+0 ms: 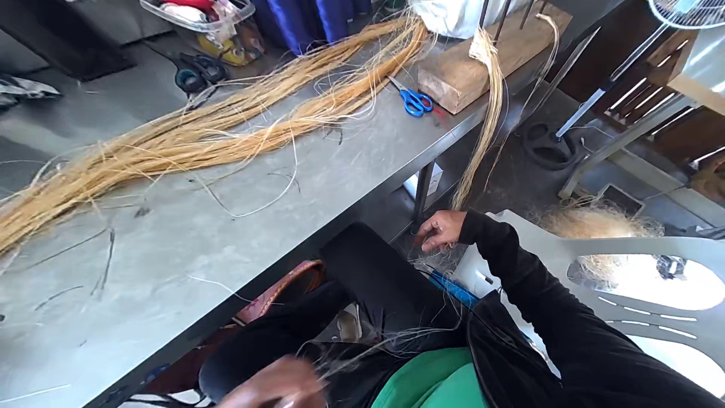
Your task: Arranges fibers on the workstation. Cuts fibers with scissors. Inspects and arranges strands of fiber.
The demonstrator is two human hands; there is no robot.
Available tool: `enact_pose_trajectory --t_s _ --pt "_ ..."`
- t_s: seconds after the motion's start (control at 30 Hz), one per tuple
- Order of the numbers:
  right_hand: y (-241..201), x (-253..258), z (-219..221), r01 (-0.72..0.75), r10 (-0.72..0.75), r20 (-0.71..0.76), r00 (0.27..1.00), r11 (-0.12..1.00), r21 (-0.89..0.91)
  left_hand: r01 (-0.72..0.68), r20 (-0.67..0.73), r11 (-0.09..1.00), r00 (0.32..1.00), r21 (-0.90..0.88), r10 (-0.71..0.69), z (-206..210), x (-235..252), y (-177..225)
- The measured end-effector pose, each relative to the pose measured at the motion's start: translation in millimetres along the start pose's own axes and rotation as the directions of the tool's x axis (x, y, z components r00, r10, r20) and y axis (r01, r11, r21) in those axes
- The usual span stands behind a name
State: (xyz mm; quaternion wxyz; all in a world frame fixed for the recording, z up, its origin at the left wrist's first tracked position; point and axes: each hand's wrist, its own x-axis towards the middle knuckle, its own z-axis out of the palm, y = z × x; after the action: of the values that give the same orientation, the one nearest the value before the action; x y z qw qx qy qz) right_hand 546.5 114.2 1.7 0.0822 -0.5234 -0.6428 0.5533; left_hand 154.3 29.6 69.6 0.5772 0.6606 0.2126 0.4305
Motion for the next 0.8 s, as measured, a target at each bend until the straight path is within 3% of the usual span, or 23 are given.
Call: enact_pose_trajectory --t_s 0.1,0.17,0.27,0.33,0.43,0.53,0.67,0.73,0.8 --pt "6 4 -11 -0.155 0.147 -0.090 0.985 0.984 -0.086 -0.140 0.054 0.984 0.989 0.112 0.135 64 65 -24" --pt "28 9 -17 -0.285 0.272 -0.138 0.952 0.954 -0.089 -0.248 0.066 0.931 0.969 0.268 0.239 84 99 -42" --pt "44 4 -17 -0.392 0.393 -0.014 0.920 0.919 0.044 -0.389 0.131 0.730 0.913 0.562 0.386 91 140 -62" --pt "60 3 -9 -0.307 0.299 0.073 0.951 0.936 0.170 -0.407 0.128 0.682 0.898 0.608 0.421 89 156 -78" --pt "76 15 12 -0.163 0.151 0.070 0.986 0.966 0.202 -0.356 0.135 0.721 0.928 0.595 0.347 88 166 -98" --pt "72 34 35 -0.107 0.112 -0.008 0.994 0.967 0.233 -0.260 0.158 0.796 0.966 0.546 0.207 89 166 -114" --pt "50 51 54 -0.072 0.068 0.022 0.997 0.957 0.279 -0.090 0.155 0.917 0.987 0.389 0.032 88 171 -123" --pt "53 60 59 -0.094 0.063 0.120 0.991 0.959 0.269 -0.047 0.145 0.976 0.989 0.212 0.016 90 177 -113" --pt "62 63 61 -0.130 0.087 0.208 0.974 0.970 0.205 -0.113 0.138 0.989 0.985 0.091 0.100 94 187 -95"
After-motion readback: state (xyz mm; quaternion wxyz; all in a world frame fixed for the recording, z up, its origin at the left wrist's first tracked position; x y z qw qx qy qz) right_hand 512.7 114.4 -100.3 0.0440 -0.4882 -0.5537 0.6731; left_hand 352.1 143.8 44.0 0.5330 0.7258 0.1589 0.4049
